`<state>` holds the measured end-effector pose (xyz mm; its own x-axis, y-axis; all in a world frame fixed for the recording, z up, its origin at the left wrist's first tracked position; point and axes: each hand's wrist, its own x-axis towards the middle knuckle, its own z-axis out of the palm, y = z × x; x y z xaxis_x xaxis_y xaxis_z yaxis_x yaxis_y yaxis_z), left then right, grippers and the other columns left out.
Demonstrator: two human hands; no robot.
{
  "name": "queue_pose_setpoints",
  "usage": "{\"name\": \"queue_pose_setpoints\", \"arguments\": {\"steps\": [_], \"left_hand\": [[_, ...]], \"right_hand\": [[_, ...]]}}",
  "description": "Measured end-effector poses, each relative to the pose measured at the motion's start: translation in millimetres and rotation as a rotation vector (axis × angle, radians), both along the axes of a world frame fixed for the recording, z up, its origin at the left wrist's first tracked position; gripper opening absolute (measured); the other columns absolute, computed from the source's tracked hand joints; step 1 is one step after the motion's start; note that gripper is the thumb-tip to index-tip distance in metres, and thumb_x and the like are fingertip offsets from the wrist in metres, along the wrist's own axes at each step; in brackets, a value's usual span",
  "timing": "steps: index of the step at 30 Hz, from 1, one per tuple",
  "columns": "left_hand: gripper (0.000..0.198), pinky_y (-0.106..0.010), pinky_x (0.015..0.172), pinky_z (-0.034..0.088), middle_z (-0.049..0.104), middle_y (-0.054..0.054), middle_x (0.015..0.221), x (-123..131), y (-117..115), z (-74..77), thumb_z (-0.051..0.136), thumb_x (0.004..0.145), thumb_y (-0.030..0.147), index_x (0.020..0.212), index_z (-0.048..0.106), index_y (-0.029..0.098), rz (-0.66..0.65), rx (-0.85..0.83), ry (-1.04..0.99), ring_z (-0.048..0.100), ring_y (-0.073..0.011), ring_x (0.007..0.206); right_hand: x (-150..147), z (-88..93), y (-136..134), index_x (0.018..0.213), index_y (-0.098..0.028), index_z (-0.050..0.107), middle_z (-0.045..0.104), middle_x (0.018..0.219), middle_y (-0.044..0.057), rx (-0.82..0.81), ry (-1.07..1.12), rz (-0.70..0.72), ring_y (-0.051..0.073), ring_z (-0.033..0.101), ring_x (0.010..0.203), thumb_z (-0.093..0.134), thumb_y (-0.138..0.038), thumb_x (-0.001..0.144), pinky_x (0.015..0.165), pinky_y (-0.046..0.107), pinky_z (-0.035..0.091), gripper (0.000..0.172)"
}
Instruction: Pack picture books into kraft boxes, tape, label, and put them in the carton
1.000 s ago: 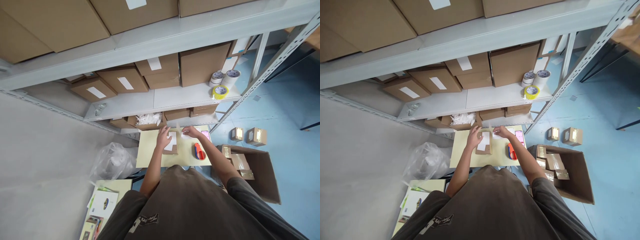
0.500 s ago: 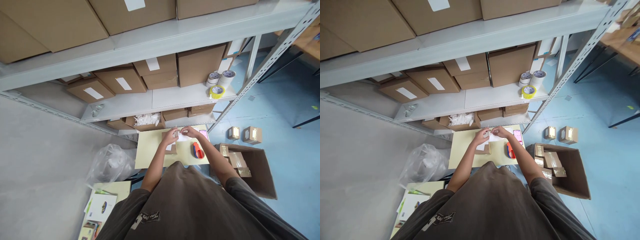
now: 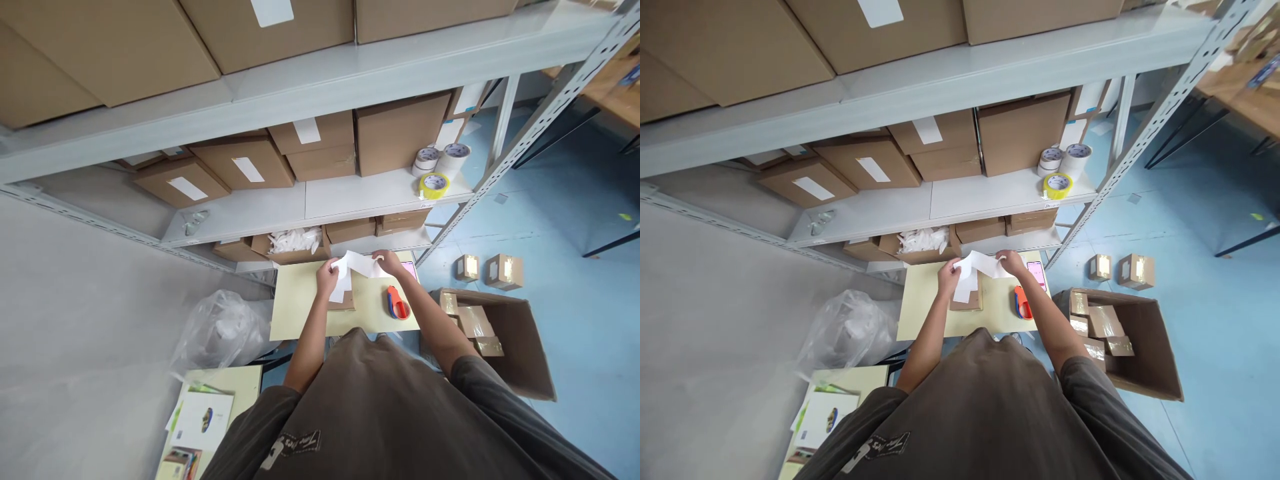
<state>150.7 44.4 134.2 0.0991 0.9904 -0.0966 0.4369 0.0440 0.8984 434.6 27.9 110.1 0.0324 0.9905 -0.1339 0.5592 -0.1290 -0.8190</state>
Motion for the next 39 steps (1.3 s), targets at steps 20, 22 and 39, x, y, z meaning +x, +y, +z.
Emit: {"name": "queue_pose_setpoints", "arguments": {"steps": [20,22,39], "left_hand": [[0.034,-0.03,0.083,0.055,0.08,-0.01,0.11,-52,-3,44.9,0.07,0.088,0.04,0.113,0.075,0.017,-0.162,-0.085,-0.163,0.072,-0.0231,0.097],[0.038,-0.031,0.082,0.055,0.08,-0.01,0.107,-54,-4,42.3,0.075,0.084,0.044,0.11,0.076,0.017,-0.12,-0.077,-0.209,0.072,-0.023,0.094],[0.047,-0.033,0.073,0.056,0.079,-0.007,0.079,-61,-6,13.8,0.099,0.055,0.048,0.082,0.076,0.017,0.219,-0.183,-0.343,0.074,-0.0242,0.078]], "right_hand": [[-40,17.3,-10,0.094,-0.02,0.076,0.078,0.111,0.009,-0.064,0.457,0.416,0.024,0.067,0.104,0.077,-0.057,0.085,0.092,0.035,0.052,0.038],[-39,16.3,-10,0.092,-0.018,0.076,0.078,0.104,0.009,-0.082,0.47,0.397,0.023,0.065,0.1,0.08,-0.058,0.082,0.086,0.034,0.05,0.042],[-11,-12.0,-7,0.077,-0.019,0.078,0.074,0.074,0.005,-0.054,0.473,0.151,0.017,0.058,0.063,0.085,-0.065,0.069,0.06,0.03,0.047,0.047]]}}
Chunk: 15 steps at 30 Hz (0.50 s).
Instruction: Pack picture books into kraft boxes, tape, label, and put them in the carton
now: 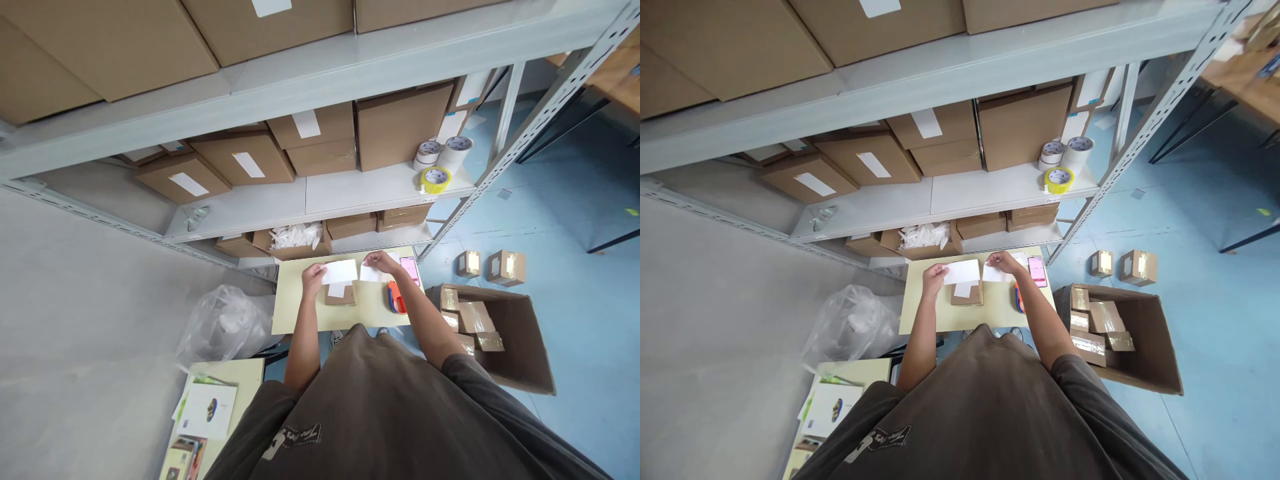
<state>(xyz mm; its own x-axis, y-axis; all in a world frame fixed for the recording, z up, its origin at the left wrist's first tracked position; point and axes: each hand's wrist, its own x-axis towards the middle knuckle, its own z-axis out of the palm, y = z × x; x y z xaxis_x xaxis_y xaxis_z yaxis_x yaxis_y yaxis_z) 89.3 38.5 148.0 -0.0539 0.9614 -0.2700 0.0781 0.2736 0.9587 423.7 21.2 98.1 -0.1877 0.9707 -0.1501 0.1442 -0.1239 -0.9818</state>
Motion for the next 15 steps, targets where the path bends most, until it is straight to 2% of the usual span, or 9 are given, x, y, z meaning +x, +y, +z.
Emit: {"name": "queue_pose_setpoints", "arguments": {"steps": [2,4,6,8,11,13,15], "left_hand": [[0.044,-0.032,0.072,0.056,0.079,-0.007,0.082,-25,4,1.9,0.098,0.057,0.047,0.082,0.075,0.018,0.117,0.026,-0.003,0.074,-0.0237,0.079],[0.042,-0.032,0.075,0.057,0.081,-0.009,0.091,-49,6,3.3,0.096,0.063,0.047,0.086,0.075,0.019,0.171,0.048,-0.031,0.075,-0.0238,0.085],[0.042,-0.034,0.079,0.059,0.081,-0.011,0.096,-61,5,1.5,0.095,0.066,0.046,0.09,0.076,0.019,0.217,0.057,-0.072,0.076,-0.0236,0.089],[0.042,-0.034,0.08,0.059,0.08,-0.01,0.096,-57,1,-4.5,0.096,0.064,0.044,0.09,0.075,0.018,0.265,0.035,-0.126,0.075,-0.0232,0.089],[0.041,-0.034,0.078,0.059,0.079,-0.009,0.09,-32,-9,-19.3,0.098,0.059,0.037,0.087,0.075,0.016,0.349,-0.052,-0.221,0.074,-0.022,0.084],[0.039,-0.035,0.081,0.06,0.078,-0.008,0.088,-16,-17,-29.6,0.097,0.057,0.028,0.086,0.075,0.015,0.355,-0.12,-0.286,0.075,-0.0219,0.085],[0.039,-0.037,0.085,0.06,0.078,-0.007,0.087,-4,-26,-37.6,0.095,0.056,0.019,0.089,0.074,0.016,0.342,-0.179,-0.36,0.076,-0.0232,0.089]], "right_hand": [[17,-10.5,-1,0.078,-0.019,0.078,0.076,0.076,0.006,-0.019,0.009,-0.084,0.019,0.062,0.065,0.085,-0.068,0.067,0.061,0.032,0.05,0.05],[32,-18.9,-2,0.08,-0.019,0.079,0.077,0.078,0.007,-0.028,-0.012,-0.138,0.022,0.066,0.07,0.083,-0.07,0.068,0.065,0.034,0.054,0.052],[38,-23.3,0,0.087,-0.019,0.081,0.081,0.09,0.01,0.004,-0.065,-0.167,0.027,0.072,0.082,0.08,-0.069,0.073,0.076,0.039,0.059,0.051],[33,-23.4,2,0.102,-0.022,0.083,0.082,0.112,0.012,0.058,-0.144,-0.199,0.031,0.074,0.104,0.076,-0.062,0.08,0.095,0.045,0.059,0.047],[10,-18.8,4,0.124,-0.026,0.08,0.074,0.139,0.011,0.1,-0.272,-0.243,0.033,0.067,0.13,0.071,-0.049,0.086,0.114,0.05,0.05,0.045],[-8,-15.5,1,0.13,-0.026,0.078,0.072,0.142,0.012,0.105,-0.331,-0.254,0.033,0.066,0.131,0.07,-0.043,0.087,0.115,0.05,0.049,0.046],[-27,-13.1,-5,0.127,-0.026,0.078,0.074,0.138,0.013,0.107,-0.34,-0.253,0.033,0.069,0.125,0.068,-0.043,0.089,0.111,0.049,0.051,0.043]]}}
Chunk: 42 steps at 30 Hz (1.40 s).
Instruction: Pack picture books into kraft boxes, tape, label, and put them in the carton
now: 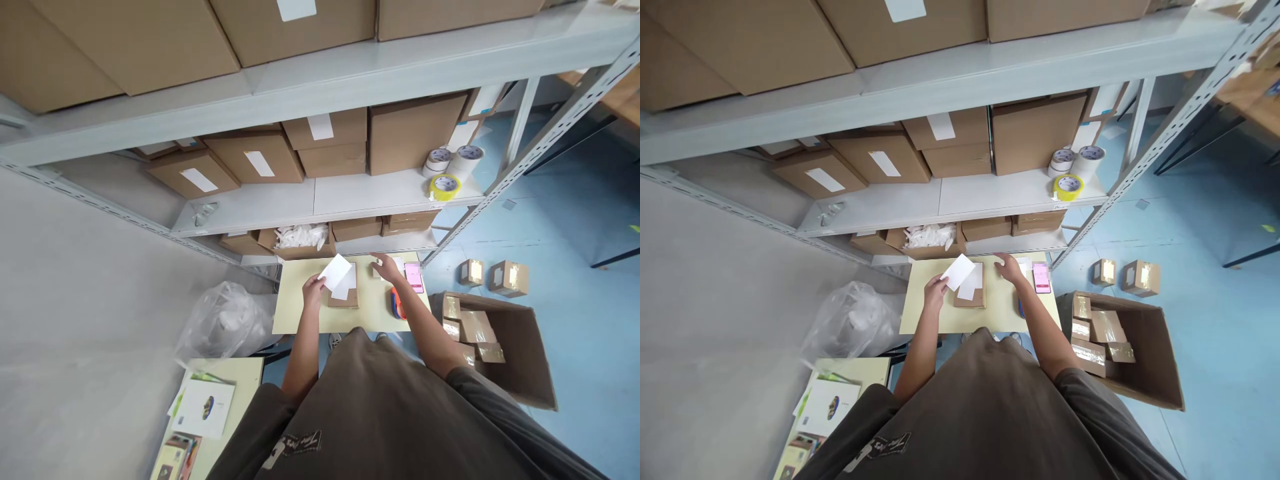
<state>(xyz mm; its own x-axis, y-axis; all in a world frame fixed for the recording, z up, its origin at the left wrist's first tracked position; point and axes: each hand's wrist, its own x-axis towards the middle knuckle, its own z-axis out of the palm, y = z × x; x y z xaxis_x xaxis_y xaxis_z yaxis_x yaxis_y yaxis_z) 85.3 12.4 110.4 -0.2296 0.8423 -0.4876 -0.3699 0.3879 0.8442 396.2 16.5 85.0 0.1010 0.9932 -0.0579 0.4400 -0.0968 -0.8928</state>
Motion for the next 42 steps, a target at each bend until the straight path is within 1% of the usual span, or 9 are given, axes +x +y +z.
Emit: {"name": "queue_pose_setpoints", "arguments": {"steps": [3,7,9,12,15,20,26,36,42], "left_hand": [[0.046,-0.038,0.094,0.059,0.079,-0.008,0.096,10,-11,-5.4,0.092,0.058,0.016,0.101,0.075,0.018,-0.038,0.02,-0.134,0.076,-0.0255,0.102],[0.048,-0.037,0.103,0.056,0.08,-0.012,0.114,13,-20,-2.6,0.092,0.062,0.024,0.107,0.077,0.019,-0.156,0.125,-0.245,0.073,-0.0267,0.116],[0.048,-0.036,0.096,0.057,0.08,-0.012,0.109,8,-21,0.7,0.095,0.06,0.029,0.103,0.078,0.018,-0.184,0.095,-0.203,0.075,-0.0268,0.11],[0.049,-0.032,0.08,0.056,0.081,-0.012,0.098,-10,-23,7.0,0.099,0.056,0.04,0.093,0.079,0.015,-0.232,0.03,-0.068,0.075,-0.025,0.093],[0.055,-0.029,0.071,0.051,0.081,-0.013,0.097,-36,-22,15.5,0.1,0.055,0.051,0.091,0.079,0.014,-0.252,0.071,0.025,0.073,-0.0229,0.087],[0.056,-0.027,0.07,0.049,0.081,-0.012,0.099,-67,-10,34.4,0.096,0.059,0.059,0.091,0.079,0.016,-0.124,0.165,0.088,0.072,-0.0217,0.088],[0.053,-0.028,0.071,0.05,0.081,-0.011,0.097,-67,4,51.3,0.094,0.063,0.06,0.091,0.079,0.016,-0.174,0.222,0.05,0.071,-0.0221,0.088],[0.049,-0.031,0.073,0.048,0.081,-0.011,0.099,-51,2,53.2,0.091,0.068,0.058,0.092,0.078,0.016,-0.288,0.249,0.008,0.071,-0.0227,0.087],[0.05,-0.03,0.073,0.048,0.08,-0.01,0.098,-45,1,54.5,0.092,0.068,0.058,0.091,0.078,0.017,-0.287,0.254,0.007,0.07,-0.0223,0.087]], "right_hand": [[-35,2.9,-12,0.108,-0.025,0.08,0.08,0.119,0.01,-0.013,0.094,0.091,0.029,0.073,0.109,0.063,-0.053,0.093,0.098,0.043,0.056,0.036],[-89,9.4,-19,0.076,-0.023,0.069,0.072,0.078,0.003,-0.094,0.244,0.233,0.022,0.066,0.078,0.062,-0.071,0.089,0.074,0.034,0.053,0.05],[-114,14.5,-16,0.068,-0.024,0.059,0.061,0.065,-0.001,-0.095,0.293,0.21,0.018,0.057,0.067,0.061,-0.075,0.086,0.066,0.031,0.049,0.054],[-142,24.7,-7,0.063,-0.026,0.048,0.053,0.06,-0.004,-0.059,0.288,0.179,0.016,0.05,0.061,0.062,-0.076,0.084,0.062,0.029,0.044,0.056],[-159,37.4,0,0.067,-0.025,0.055,0.057,0.062,-0.003,-0.059,0.302,0.236,0.016,0.052,0.062,0.067,-0.07,0.083,0.063,0.029,0.045,0.05],[-171,58.0,-6,0.088,-0.022,0.072,0.073,0.079,0.002,-0.122,0.547,0.217,0.017,0.066,0.071,0.075,-0.062,0.082,0.071,0.031,0.053,0.04],[-180,74.2,-21,0.086,-0.023,0.074,0.075,0.082,0.003,-0.101,0.608,0.173,0.017,0.068,0.073,0.083,-0.057,0.08,0.075,0.033,0.058,0.036],[-174,84.2,-32,0.083,-0.023,0.074,0.076,0.083,0.004,-0.08,0.654,0.113,0.019,0.069,0.074,0.082,-0.061,0.081,0.079,0.037,0.059,0.04],[-166,85.1,-34,0.085,-0.023,0.074,0.078,0.084,0.004,-0.088,0.61,0.055,0.018,0.07,0.072,0.08,-0.057,0.081,0.073,0.033,0.057,0.035]]}}
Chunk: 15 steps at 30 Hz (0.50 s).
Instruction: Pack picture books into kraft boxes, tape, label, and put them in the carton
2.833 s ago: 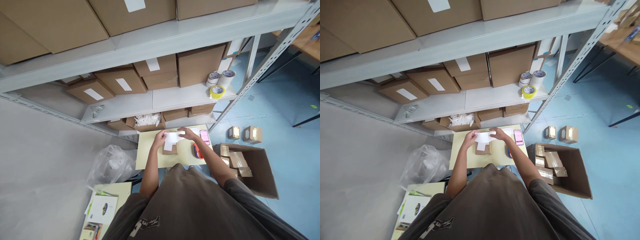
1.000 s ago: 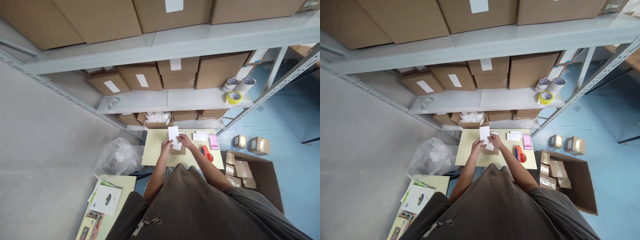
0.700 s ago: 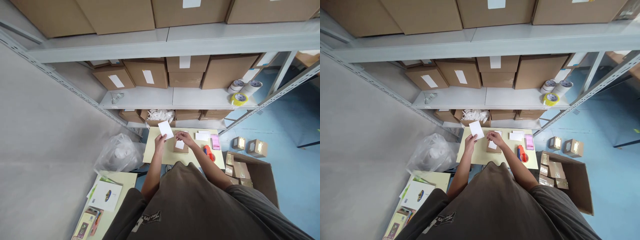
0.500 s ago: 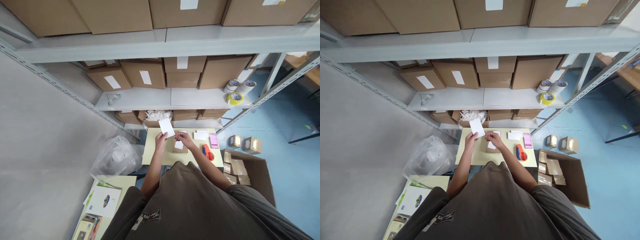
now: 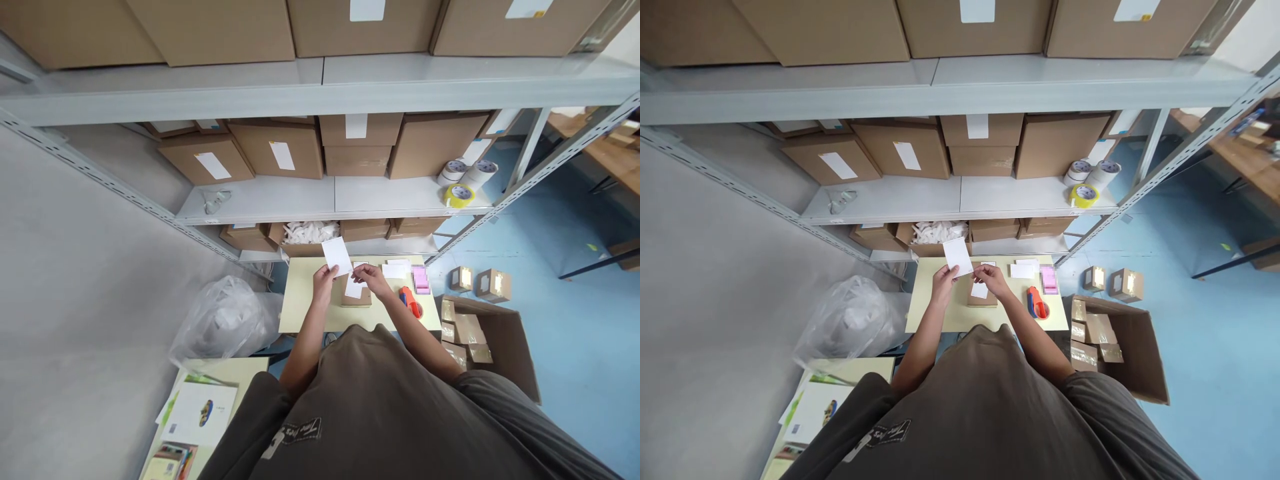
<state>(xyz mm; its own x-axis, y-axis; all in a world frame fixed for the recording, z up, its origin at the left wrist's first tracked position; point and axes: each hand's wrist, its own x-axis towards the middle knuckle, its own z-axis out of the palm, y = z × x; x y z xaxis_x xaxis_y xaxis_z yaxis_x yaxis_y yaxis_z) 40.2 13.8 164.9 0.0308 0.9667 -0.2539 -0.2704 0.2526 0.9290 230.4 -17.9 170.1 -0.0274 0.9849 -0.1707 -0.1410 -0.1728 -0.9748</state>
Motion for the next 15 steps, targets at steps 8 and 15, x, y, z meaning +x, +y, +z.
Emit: {"name": "queue_pose_setpoints", "arguments": {"steps": [8,15], "left_hand": [[0.052,-0.03,0.075,0.049,0.08,-0.009,0.096,9,-6,5.4,0.091,0.068,0.06,0.092,0.078,0.017,0.009,0.011,0.034,0.07,-0.0224,0.087],[0.049,-0.03,0.074,0.049,0.079,-0.009,0.095,17,-10,7.8,0.091,0.07,0.058,0.093,0.079,0.016,0.033,0.02,0.048,0.068,-0.0206,0.085]], "right_hand": [[6,-2.0,1,0.082,-0.023,0.072,0.077,0.08,0.004,0.011,-0.027,0.017,0.019,0.069,0.072,0.079,-0.057,0.081,0.071,0.033,0.055,0.035],[16,-1.6,-1,0.083,-0.023,0.073,0.077,0.08,0.005,0.023,-0.01,0.046,0.019,0.07,0.074,0.079,-0.06,0.081,0.073,0.033,0.055,0.038]]}}
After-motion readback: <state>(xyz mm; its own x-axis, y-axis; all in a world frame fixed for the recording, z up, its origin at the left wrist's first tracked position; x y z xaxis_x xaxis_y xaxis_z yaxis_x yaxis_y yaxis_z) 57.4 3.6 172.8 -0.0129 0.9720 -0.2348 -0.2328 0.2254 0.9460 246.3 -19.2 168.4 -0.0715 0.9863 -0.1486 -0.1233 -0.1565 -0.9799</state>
